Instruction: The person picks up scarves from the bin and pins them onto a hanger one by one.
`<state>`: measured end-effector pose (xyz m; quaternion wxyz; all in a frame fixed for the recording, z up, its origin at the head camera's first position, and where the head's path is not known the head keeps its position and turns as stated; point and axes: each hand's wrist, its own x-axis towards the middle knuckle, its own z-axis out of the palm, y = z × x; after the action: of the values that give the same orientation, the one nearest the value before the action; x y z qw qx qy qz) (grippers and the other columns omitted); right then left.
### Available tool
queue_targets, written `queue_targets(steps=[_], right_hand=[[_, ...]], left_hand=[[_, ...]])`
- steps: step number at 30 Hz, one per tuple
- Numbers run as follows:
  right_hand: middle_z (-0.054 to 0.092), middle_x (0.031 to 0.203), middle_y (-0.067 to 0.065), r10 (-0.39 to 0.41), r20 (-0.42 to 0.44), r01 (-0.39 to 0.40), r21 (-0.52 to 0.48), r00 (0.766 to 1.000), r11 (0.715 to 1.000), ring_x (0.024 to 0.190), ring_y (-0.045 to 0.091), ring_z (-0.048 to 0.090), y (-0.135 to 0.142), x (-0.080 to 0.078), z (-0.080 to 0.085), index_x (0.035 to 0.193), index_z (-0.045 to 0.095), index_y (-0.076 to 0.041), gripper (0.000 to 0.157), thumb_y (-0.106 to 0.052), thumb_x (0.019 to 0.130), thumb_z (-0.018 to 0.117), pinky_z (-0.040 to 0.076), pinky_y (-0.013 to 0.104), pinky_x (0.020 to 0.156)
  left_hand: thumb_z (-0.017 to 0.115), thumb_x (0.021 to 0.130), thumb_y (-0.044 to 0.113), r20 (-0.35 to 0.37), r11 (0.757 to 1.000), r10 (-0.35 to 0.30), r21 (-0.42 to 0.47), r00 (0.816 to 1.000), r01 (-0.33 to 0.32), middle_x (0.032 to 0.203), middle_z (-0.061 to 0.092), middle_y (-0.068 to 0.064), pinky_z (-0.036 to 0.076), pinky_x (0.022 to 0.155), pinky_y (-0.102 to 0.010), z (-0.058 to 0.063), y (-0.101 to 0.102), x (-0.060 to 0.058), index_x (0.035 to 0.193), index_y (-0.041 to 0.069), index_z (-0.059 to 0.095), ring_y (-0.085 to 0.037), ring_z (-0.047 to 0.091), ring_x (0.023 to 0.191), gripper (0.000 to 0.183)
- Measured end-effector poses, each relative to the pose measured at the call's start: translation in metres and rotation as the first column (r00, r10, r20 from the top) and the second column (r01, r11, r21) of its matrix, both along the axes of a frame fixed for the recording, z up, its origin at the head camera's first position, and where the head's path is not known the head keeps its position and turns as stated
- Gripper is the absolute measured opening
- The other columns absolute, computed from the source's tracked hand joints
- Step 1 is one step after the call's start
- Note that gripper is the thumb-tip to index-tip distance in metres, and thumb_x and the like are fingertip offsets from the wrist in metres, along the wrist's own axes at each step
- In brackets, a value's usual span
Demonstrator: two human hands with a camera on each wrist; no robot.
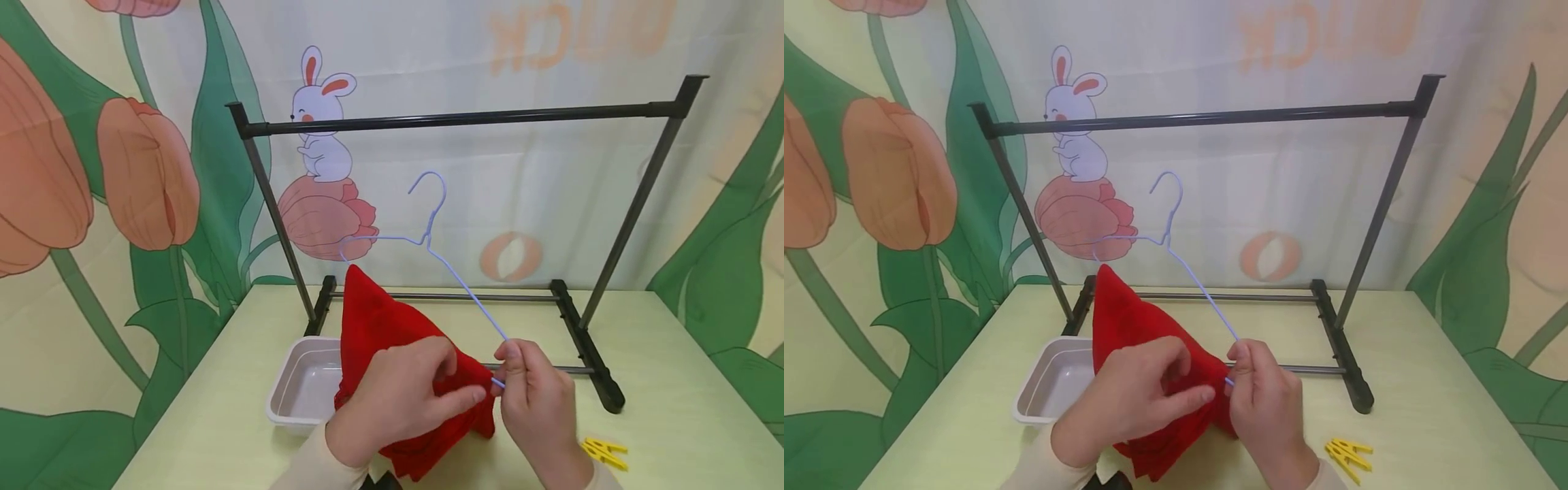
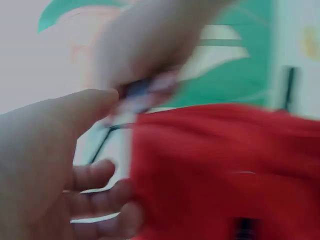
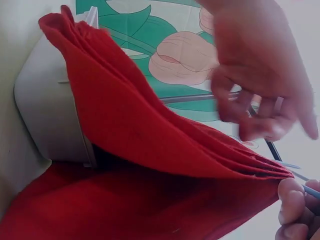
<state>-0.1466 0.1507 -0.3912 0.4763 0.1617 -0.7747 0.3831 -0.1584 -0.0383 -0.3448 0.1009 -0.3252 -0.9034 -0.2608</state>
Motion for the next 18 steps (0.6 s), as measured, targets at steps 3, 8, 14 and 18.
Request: queue_targets(steps=[3,8,14,18], right_hand=[[0.066,0.061,0.001,0.000,-0.013,0.000,-0.003,1.000,1.000,0.049,0.008,0.062,0.000,-0.001,0.001,0.091,0.068,-0.002,0.013,0.003,0.103,0.064,0.051,0.015,0.053],[0.061,0.058,-0.001,0.011,-0.022,-0.012,-0.029,1.000,0.999,0.047,0.004,0.056,-0.002,-0.003,0.001,0.091,0.068,-0.002,0.014,0.006,0.102,0.064,0.046,0.016,0.049],[0.056,0.055,-0.003,0.006,-0.011,-0.006,-0.035,1.000,0.999,0.045,0.000,0.046,-0.005,-0.004,0.000,0.091,0.069,-0.002,0.014,0.007,0.101,0.065,0.037,0.015,0.044],[0.048,0.055,-0.004,-0.020,-0.012,0.020,-0.021,1.000,1.000,0.047,-0.002,0.035,-0.002,-0.004,0.001,0.092,0.069,-0.002,0.012,0.006,0.101,0.066,0.030,0.015,0.042]], left_hand=[[0.081,0.091,0.058,-0.243,0.990,0.054,-0.113,0.968,-0.084,0.080,0.061,0.011,0.041,0.054,-0.012,-0.026,0.005,0.011,0.101,0.021,0.060,0.002,0.047,0.063,0.045],[0.087,0.086,0.046,-0.516,0.980,0.153,-0.030,0.843,-0.196,0.076,0.062,0.008,0.043,0.051,-0.011,-0.057,0.021,0.014,0.103,0.017,0.062,-0.002,0.046,0.056,0.042],[0.088,0.084,0.019,-0.535,0.989,0.147,0.087,0.832,-0.119,0.066,0.058,0.007,0.037,0.051,-0.007,-0.059,0.024,0.007,0.091,0.016,0.063,-0.002,0.040,0.050,0.025],[0.086,0.081,0.013,-0.600,0.992,0.058,0.127,0.798,0.023,0.065,0.057,0.008,0.034,0.056,-0.003,-0.051,0.025,0.005,0.084,0.017,0.062,-0.003,0.043,0.054,0.024]])
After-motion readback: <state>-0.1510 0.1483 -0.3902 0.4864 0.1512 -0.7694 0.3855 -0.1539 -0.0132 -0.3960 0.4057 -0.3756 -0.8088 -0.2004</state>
